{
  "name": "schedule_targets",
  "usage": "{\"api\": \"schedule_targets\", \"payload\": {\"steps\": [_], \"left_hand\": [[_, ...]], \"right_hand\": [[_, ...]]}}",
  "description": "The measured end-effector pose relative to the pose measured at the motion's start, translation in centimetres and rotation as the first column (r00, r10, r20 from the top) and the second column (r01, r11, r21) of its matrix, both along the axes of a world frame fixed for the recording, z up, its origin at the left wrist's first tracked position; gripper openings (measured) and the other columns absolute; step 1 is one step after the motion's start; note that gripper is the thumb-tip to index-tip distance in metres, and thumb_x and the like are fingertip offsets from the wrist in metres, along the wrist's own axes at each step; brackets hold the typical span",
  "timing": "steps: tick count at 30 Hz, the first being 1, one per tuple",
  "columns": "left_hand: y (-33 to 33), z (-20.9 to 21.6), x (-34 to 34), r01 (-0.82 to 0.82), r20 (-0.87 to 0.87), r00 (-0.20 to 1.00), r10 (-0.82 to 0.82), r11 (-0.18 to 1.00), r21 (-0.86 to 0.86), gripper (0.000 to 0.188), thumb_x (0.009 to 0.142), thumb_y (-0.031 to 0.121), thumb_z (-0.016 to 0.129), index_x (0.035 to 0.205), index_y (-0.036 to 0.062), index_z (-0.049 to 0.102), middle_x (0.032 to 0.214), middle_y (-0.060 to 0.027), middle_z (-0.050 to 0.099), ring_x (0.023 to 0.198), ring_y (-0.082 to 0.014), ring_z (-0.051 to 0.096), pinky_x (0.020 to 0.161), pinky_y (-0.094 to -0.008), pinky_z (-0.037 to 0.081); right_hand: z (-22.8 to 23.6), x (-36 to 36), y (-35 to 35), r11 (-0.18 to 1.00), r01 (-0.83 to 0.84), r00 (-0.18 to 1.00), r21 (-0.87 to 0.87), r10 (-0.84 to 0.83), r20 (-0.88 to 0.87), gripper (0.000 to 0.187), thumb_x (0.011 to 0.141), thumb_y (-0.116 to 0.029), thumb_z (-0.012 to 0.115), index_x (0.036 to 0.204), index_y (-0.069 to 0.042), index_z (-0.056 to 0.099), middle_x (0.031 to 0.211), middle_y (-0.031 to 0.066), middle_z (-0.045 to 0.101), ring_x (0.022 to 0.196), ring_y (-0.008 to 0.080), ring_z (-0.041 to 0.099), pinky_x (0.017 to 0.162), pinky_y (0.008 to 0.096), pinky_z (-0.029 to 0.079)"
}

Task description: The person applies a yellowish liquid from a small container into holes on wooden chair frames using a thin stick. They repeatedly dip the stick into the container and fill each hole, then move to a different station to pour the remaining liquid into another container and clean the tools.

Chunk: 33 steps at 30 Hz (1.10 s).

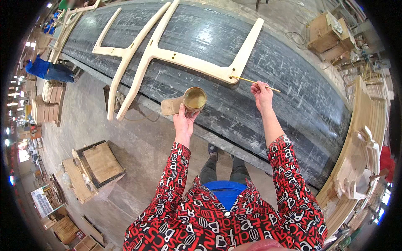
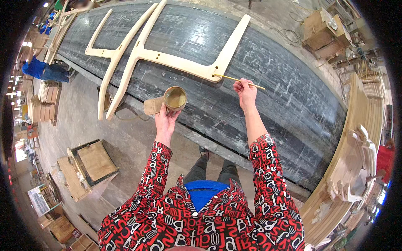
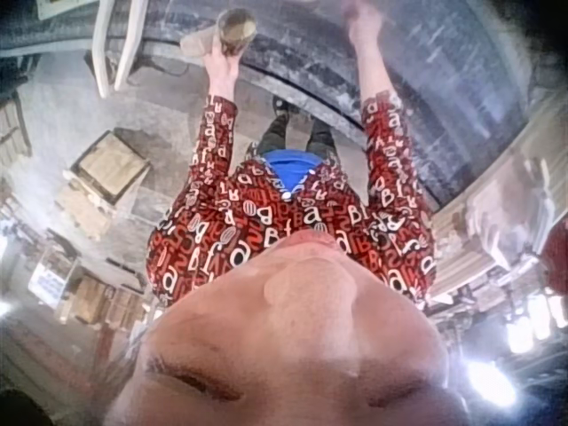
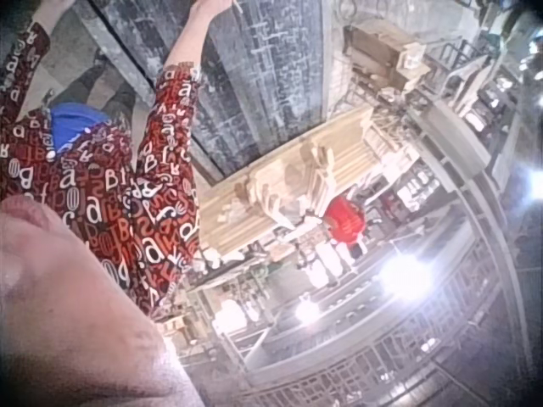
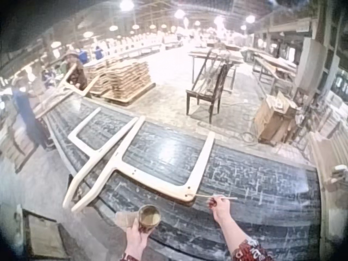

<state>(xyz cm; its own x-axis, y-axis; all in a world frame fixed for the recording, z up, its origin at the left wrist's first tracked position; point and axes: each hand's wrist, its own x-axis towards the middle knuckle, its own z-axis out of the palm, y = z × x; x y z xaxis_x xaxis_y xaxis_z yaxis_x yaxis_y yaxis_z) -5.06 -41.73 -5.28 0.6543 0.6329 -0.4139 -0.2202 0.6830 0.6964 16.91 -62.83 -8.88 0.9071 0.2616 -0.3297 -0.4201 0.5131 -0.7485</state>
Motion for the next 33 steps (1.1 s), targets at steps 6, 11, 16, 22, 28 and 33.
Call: {"api": "schedule_targets", "payload": {"steps": [6, 11, 16, 22, 28, 33], "left_hand": [[-0.7, 0.3, -0.8, -0.043, -0.022, 0.999, 0.043, 0.999, 0.002, 0.029, 0.094, 0.022, 0.046, 0.115, 0.0026, 0.047, 0.11, -0.0107, 0.054, 0.096, -0.0246, 0.058, 0.077, -0.0435, 0.055], [0.9, 2.6, -6.9, -0.156, -0.03, 0.987, 0.161, 0.981, 0.119, 0.031, 0.094, 0.02, 0.047, 0.12, 0.0033, 0.044, 0.111, -0.0107, 0.055, 0.1, -0.0239, 0.056, 0.077, -0.0465, 0.054], [1.4, 9.7, -15.5, -0.264, -0.028, 0.958, 0.284, 0.92, 0.289, 0.027, 0.093, 0.022, 0.047, 0.112, 0.0031, 0.051, 0.104, -0.0071, 0.058, 0.092, -0.0205, 0.059, 0.075, -0.0424, 0.055], [-5.5, 7.1, -28.7, -0.459, -0.105, 0.843, 0.528, 0.806, 0.374, 0.03, 0.092, 0.027, 0.05, 0.115, 0.0072, 0.051, 0.101, -0.0053, 0.059, 0.085, -0.0189, 0.061, 0.071, -0.038, 0.055], [-9.1, 5.4, -34.4, -0.728, -0.103, 0.587, 0.803, 0.579, 0.367, 0.034, 0.092, 0.028, 0.049, 0.115, 0.0042, 0.049, 0.104, -0.0079, 0.059, 0.089, -0.0207, 0.062, 0.072, -0.0382, 0.055], [-14.5, 4.9, -37.6, -0.757, -0.171, 0.497, 0.851, 0.522, 0.393, 0.035, 0.092, 0.028, 0.049, 0.116, 0.0024, 0.047, 0.104, -0.0095, 0.059, 0.089, -0.0223, 0.062, 0.075, -0.0394, 0.055]], "right_hand": [[3.1, 0.9, -0.4, 0.95, -0.038, 0.943, -0.311, 0.136, 0.302, 0.012, 0.087, -0.015, 0.058, 0.085, -0.004, 0.056, 0.073, 0.0083, 0.061, 0.065, 0.0142, 0.061, 0.058, 0.0256, 0.05], [10.1, 0.5, 4.2, 0.487, 0.141, 0.235, -0.862, 0.83, 0.507, 0.012, 0.078, -0.014, 0.061, 0.082, -0.004, 0.057, 0.077, 0.0095, 0.06, 0.077, 0.0247, 0.06, 0.068, 0.0347, 0.047], [11.7, 0.6, 6.5, 0.248, 0.46, -0.208, -0.853, 0.964, 0.168, 0.016, 0.078, -0.017, 0.054, 0.077, -0.005, 0.064, 0.077, 0.0157, 0.059, 0.077, 0.0342, 0.059, 0.068, 0.0439, 0.047], [6.3, 2.8, 1.4, 0.419, 0.398, -0.396, -0.816, 0.881, 0.259, 0.013, 0.069, -0.013, 0.057, 0.061, -0.005, 0.061, 0.066, 0.0164, 0.058, 0.069, 0.0353, 0.057, 0.063, 0.0427, 0.045], [13.0, 7.1, 5.7, 0.018, 0.225, -0.424, -0.974, 0.902, -0.081, 0.034, 0.083, -0.037, 0.051, 0.102, -0.011, 0.063, 0.092, 0.0215, 0.063, 0.093, 0.0364, 0.059, 0.08, 0.042, 0.046], [14.1, 6.4, 4.2, -0.001, 0.262, -0.45, -0.965, 0.885, -0.122, 0.034, 0.078, -0.02, 0.042, 0.102, -0.011, 0.065, 0.097, 0.0229, 0.062, 0.096, 0.0377, 0.058, 0.084, 0.0423, 0.046]]}}
